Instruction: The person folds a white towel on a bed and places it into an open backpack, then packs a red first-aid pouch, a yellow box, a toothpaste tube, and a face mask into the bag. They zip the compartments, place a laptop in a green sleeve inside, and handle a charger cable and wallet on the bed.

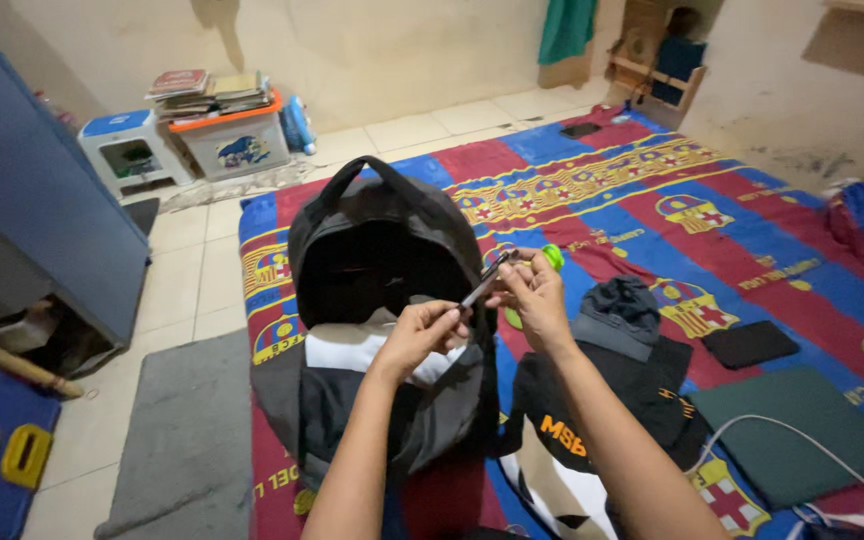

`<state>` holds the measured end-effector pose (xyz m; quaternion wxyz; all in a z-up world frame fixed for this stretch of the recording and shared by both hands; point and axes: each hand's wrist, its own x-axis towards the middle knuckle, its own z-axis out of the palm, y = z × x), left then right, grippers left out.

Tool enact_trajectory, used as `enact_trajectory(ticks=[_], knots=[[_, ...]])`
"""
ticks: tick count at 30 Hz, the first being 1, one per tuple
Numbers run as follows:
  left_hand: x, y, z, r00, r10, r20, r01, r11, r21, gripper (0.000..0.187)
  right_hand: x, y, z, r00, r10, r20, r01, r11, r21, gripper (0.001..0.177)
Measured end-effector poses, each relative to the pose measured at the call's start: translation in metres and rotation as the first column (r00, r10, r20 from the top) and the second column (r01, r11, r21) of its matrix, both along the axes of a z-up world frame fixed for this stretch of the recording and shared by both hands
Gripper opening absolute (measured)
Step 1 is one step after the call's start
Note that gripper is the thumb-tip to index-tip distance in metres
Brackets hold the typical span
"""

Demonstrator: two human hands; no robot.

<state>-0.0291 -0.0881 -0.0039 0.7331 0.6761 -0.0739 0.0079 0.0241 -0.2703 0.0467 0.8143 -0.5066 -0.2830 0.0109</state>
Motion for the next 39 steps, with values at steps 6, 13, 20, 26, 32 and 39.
enact_trajectory(ticks=[6,13,20,26,32,39], knots=[[-0.021,-0.050,0.022,0.942,0.194,0.273,-0.271,0.922,0.277,0.019,-0.003,-0.036,-0.009,0.976,0.070,-0.208,-0.060,0.997,0.052,0.026],[-0.036,-0.031,0.033,0.927,0.317,0.200,-0.309,0.345,0.887,0.032,-0.005,-0.031,-0.029,0.985,-0.122,-0.118,0.119,0.992,-0.029,0.019],[0.003,0.054,0.000,0.880,0.431,0.197,-0.276,0.129,0.953,0.033,0.003,0.020,-0.021,0.972,-0.218,0.087,0.229,0.964,-0.136,0.022],[0.044,0.044,-0.045,0.913,0.371,0.170,-0.185,0.004,0.983,0.038,0.010,0.069,-0.029,0.916,-0.332,0.227,0.387,0.881,-0.272,0.021],[0.046,0.031,-0.023,0.850,0.524,-0.047,0.019,0.058,0.998,0.045,0.018,0.082,-0.040,0.798,-0.246,0.550,0.464,0.833,-0.301,0.034],[0.026,0.030,-0.010,0.867,0.498,0.017,-0.027,0.012,1.000,0.048,0.032,0.099,-0.061,0.757,-0.278,0.591,0.555,0.751,-0.358,0.039]])
